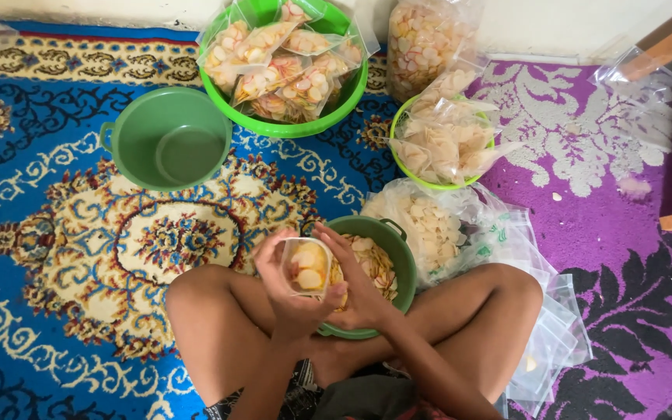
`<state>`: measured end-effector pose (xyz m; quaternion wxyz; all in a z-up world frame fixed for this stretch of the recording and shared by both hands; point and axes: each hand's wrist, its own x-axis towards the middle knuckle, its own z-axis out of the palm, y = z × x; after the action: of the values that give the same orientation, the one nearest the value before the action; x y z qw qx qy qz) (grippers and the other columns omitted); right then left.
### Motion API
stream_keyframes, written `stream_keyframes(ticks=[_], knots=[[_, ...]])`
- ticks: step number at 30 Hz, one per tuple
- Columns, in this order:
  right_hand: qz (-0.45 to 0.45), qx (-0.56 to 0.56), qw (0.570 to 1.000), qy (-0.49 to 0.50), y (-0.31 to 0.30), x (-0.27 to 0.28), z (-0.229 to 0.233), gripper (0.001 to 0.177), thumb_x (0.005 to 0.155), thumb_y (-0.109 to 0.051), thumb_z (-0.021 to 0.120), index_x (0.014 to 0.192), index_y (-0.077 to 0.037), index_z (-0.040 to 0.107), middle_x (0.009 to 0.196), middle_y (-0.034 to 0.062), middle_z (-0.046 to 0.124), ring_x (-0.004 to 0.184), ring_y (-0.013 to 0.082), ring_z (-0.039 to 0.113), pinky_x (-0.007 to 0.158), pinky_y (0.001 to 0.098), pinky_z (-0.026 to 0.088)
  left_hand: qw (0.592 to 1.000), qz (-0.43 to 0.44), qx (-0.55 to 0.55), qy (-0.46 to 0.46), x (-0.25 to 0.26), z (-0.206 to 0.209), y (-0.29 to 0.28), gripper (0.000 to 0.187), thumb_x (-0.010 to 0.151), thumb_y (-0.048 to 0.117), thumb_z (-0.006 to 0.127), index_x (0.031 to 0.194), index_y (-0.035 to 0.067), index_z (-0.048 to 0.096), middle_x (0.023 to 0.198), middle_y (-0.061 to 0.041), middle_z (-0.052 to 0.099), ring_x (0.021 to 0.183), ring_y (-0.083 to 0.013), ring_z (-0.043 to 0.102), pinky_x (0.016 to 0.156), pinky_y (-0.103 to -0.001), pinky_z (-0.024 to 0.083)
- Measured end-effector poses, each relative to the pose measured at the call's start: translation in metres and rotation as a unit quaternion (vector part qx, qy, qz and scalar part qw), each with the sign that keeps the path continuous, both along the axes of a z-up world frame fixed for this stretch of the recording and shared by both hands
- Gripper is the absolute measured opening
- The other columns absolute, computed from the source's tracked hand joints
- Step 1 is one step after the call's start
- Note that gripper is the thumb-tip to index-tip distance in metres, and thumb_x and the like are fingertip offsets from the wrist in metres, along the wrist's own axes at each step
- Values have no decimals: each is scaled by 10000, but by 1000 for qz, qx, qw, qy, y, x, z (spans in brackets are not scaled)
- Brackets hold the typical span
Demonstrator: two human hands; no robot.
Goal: The person is sitting on the floor and manually filling small plastic bags with crackers from a green bowl.
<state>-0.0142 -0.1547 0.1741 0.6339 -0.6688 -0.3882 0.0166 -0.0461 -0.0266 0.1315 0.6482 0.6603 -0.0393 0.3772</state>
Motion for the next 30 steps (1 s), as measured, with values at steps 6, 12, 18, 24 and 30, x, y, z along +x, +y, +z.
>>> stream_keyframes(ticks=[6, 12, 18, 24, 30], knots=[[-114, 50, 989, 85, -13, -5, -11, 619, 1022, -394, 574, 1502, -39, 410, 1563, 149, 406, 1419, 312, 448, 1185, 434, 393, 977, -128, 92, 145, -17, 54, -2, 927, 1005, 664, 541, 1614, -16, 377, 1490, -226, 468, 1397, -378, 517, 1203, -561, 433], [-199, 162, 943, 211, -10, -13, -1, 500, 940, -86, 584, 1427, -64, 473, 1177, 97, 615, 1044, 184, 585, 958, 326, 490, 971, -137, -39, 194, -9, 49, -18, 456, 1103, 183, 504, 1528, 21, 462, 1520, -189, 578, 1349, -291, 603, 1178, -420, 466], [-267, 58, 953, 129, -4, -21, 24, 558, 1052, -341, 305, 1497, -17, 400, 1299, 169, 608, 1179, 274, 601, 1054, 427, 455, 978, -126, 28, 162, -23, 41, -37, 566, 1137, 359, 430, 1597, 31, 395, 1529, -202, 514, 1351, -324, 566, 1151, -478, 471], [-277, 22, 958, 77, -6, -25, 36, 410, 1066, -161, 414, 1422, 18, 511, 1317, 145, 666, 1173, 254, 647, 1042, 356, 488, 968, -192, 10, 160, -21, 38, -27, 792, 1057, 286, 474, 1732, -2, 175, 1816, -272, 231, 1687, -429, 280, 1363, -549, 255], [-88, -12, 996, -16, -30, -11, -3, 466, 1058, -203, 446, 1438, 42, 561, 1398, 236, 615, 1299, 462, 585, 1071, 567, 446, 985, -78, -12, 154, -5, 5, -6, 1263, 803, 196, 922, 1746, 4, 104, 1375, -227, 554, 1220, -350, 639, 1118, -560, 567]])
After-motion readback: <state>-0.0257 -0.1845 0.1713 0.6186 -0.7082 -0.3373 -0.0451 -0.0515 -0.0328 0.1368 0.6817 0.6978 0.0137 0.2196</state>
